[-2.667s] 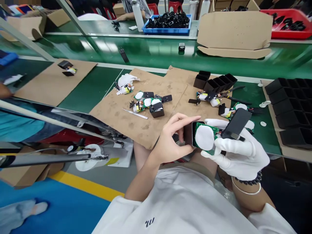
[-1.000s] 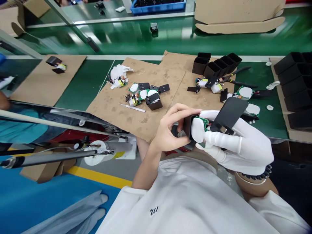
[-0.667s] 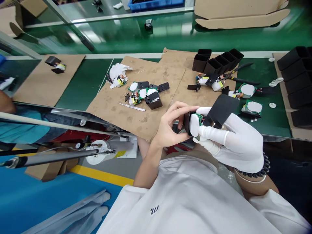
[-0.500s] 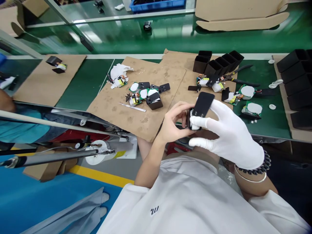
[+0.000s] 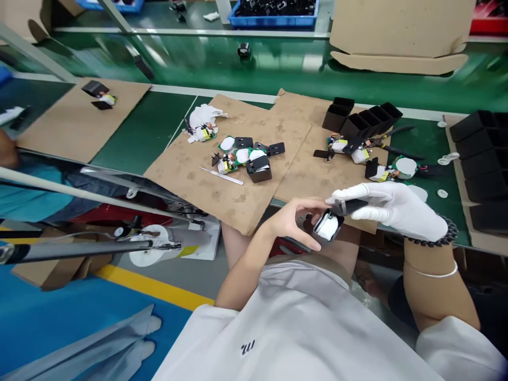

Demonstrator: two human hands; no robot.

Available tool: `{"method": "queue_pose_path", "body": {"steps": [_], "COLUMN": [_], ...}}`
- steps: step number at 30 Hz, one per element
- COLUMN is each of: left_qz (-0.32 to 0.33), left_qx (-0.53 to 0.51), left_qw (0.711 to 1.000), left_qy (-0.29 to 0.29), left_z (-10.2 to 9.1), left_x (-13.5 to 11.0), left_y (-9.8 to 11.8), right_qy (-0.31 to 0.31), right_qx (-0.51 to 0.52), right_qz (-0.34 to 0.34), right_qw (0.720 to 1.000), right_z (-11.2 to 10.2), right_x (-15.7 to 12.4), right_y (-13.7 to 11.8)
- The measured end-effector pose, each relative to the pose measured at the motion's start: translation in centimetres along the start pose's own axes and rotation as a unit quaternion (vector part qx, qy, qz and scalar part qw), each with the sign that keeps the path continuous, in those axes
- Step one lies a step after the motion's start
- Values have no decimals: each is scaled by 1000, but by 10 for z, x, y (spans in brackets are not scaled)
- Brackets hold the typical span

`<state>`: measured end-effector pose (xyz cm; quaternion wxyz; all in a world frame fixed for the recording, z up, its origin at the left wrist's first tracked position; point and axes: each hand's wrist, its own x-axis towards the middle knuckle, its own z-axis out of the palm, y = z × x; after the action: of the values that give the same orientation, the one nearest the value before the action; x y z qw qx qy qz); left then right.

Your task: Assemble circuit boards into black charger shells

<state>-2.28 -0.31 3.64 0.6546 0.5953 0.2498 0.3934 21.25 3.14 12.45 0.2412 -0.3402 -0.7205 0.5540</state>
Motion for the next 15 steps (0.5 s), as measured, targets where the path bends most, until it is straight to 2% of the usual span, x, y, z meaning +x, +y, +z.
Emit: {"method": "queue_pose_path", "body": {"steps": [4, 10, 12, 15], "left_qz": [-10, 4, 21, 60], "left_qx": [6, 117, 194, 337], "left_qw": [1000, 988, 968, 898], "left_qy": [17, 99, 160, 277], "left_z": [6, 15, 23, 39], "left_x": [-7, -17, -18, -16], "left_y": [2, 22, 27, 26], "right_qy": [27, 84, 116, 217], "right_qx": [-5, -57, -64, -71], "right_qz": [12, 17, 23, 37], "right_qw": [1000, 995, 991, 973], "right_z": [9, 17, 24, 44], "right_x": [-6, -16, -17, -17], "right_y": [2, 1, 0, 1]}}
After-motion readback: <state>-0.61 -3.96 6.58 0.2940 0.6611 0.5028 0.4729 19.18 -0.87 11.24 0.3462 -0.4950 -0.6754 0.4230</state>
